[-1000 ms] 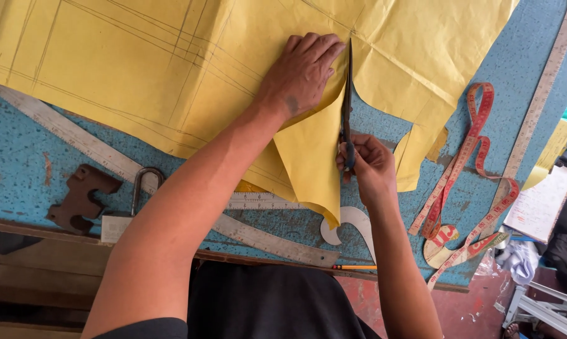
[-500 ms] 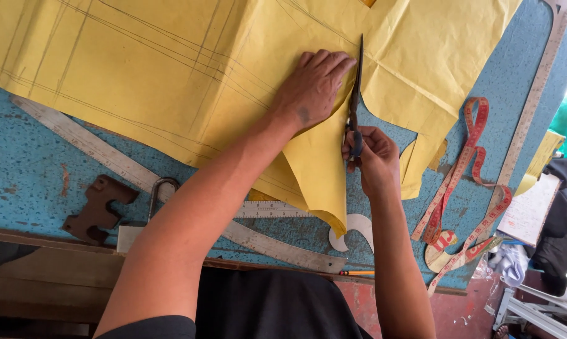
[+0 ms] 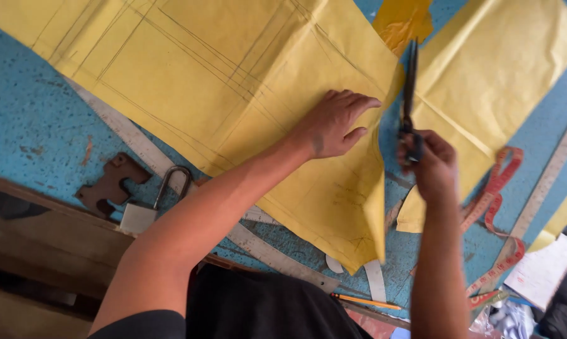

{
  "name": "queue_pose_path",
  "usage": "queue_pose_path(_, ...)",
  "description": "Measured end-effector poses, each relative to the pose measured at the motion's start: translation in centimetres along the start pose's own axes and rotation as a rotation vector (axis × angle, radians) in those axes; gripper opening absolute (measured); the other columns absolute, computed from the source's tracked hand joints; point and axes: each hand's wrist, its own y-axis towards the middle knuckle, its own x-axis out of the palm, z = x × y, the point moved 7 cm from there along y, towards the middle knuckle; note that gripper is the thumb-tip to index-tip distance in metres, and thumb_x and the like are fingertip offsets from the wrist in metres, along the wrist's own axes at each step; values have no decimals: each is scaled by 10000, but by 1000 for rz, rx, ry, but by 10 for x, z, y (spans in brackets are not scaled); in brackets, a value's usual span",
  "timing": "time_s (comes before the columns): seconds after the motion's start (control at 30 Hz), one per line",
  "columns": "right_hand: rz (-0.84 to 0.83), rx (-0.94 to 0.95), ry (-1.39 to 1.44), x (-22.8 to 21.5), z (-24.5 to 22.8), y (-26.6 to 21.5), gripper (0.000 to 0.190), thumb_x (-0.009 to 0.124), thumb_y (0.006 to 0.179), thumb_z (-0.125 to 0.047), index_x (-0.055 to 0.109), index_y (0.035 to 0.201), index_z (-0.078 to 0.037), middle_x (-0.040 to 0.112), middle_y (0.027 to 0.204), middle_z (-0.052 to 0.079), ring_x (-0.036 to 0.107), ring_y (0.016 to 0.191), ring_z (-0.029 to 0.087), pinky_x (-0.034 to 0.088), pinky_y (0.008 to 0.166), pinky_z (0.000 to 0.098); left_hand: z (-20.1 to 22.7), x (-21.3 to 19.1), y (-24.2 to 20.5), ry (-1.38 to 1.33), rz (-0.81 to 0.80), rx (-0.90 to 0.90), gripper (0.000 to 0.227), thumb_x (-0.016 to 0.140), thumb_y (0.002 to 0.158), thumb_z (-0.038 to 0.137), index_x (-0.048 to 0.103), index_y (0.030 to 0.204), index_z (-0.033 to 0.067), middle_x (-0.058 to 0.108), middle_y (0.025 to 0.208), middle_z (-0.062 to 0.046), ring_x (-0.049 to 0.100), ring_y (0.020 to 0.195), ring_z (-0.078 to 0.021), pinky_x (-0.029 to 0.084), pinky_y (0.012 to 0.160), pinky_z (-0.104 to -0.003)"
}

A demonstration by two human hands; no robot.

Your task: The person uses shears to cut a large piece of yellow fabric along pre-drawn lines on a blue worktable. After cutting, the person uses a ruler and a pencil to draw straight lines and markings on the fabric pieces.

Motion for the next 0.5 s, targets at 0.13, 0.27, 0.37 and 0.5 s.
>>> queue_pose_path(0.13,-382,-13,-194,-64,-26,0,239,693,961,-190,622,1105,-14,627,801,96,561,620,125,415,449,217,4,-55,-10,125,239,-107,572,740,954,296,492,1429,94,598,1421,-151,557,1310,-369,367,1101,-563)
queue_pose_path(0.27,-601,139,-462,-115,-29,19,245,669,932,-90,675,1124,62,664,776,121,569,631,163,461,506,275,-15,-81,-19,532,-74,-609,889,401,997,785,175,1691,276,-37,1693,-123,-51,1551,-381,-9,1217,-722)
queue_pose_path(0.37,-763,133,-490,-121,-30,42,268,658,935,-115,687,1126,72,698,790,117,601,622,157,506,505,281,-19,-77,-18,537,-111,-623,912,311,945,804,143,1686,300,-51,1706,-125,-108,1547,-378,-77,1198,-735)
queue_pose_path(0.5,-829,104,-607,-101,-42,64,230,570,980,-35,686,1143,79,745,756,164,663,631,212,514,494,312,-26,-70,-20,559,-83,-627,870,310,939,829,98,1648,372,77,1731,-167,54,1588,-444,-100,1174,-713)
